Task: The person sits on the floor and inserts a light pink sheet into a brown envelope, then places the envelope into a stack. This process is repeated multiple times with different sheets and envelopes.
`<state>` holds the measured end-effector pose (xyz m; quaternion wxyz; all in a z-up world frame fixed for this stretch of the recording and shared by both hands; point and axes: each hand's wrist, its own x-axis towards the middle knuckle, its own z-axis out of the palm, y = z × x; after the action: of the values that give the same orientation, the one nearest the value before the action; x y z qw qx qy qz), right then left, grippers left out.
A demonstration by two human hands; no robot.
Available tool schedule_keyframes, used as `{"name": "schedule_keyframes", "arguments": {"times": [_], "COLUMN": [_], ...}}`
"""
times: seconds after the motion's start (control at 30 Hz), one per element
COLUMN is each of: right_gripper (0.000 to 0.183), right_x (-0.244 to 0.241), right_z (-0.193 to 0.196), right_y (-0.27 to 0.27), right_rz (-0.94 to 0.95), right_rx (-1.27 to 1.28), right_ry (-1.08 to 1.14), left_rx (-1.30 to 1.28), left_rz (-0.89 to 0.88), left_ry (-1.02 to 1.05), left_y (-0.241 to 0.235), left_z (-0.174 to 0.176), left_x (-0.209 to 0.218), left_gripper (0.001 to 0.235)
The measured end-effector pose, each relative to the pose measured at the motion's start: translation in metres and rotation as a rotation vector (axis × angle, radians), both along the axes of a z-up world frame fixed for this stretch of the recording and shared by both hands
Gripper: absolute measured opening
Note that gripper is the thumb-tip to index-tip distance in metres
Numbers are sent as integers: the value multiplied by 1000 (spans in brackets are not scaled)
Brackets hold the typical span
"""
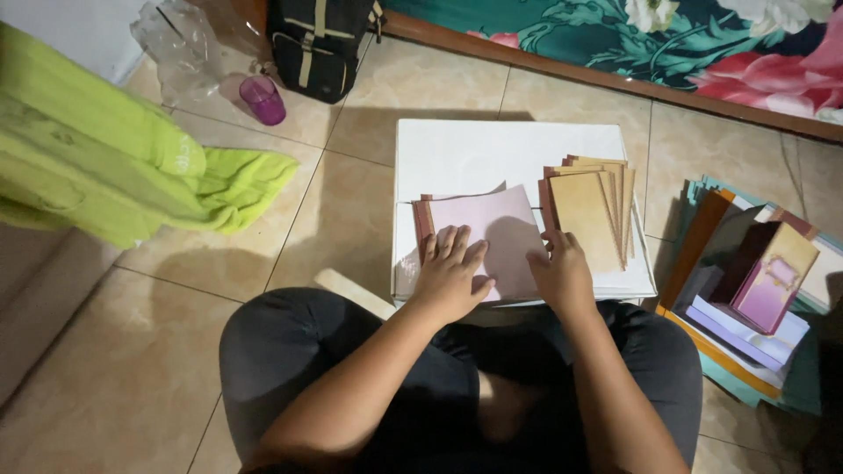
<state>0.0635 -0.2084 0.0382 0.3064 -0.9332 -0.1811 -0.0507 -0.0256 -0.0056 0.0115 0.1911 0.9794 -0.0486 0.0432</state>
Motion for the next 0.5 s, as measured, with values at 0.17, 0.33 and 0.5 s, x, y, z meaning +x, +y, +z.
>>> {"name": "schedule_keyframes", "arguments": {"times": [0.17,0.33,0.5], "right_gripper": [19,48,37], "right_x": [-17,-14,4], "right_z": [-3,-16,-21], "right_y": [3,2,-5], "right_rz": [194,18,24], "right_rx": [-131,-149,-90], "right_ry": [-268,-310,-65], "left_rx": [1,36,13], "left_rz": [5,-9,0], "left_ry": [12,47,16], "left_y": [0,2,0], "left_z": [1,-5,-9], "left_x": [3,2,1], "left_gripper": [83,82,83]}}
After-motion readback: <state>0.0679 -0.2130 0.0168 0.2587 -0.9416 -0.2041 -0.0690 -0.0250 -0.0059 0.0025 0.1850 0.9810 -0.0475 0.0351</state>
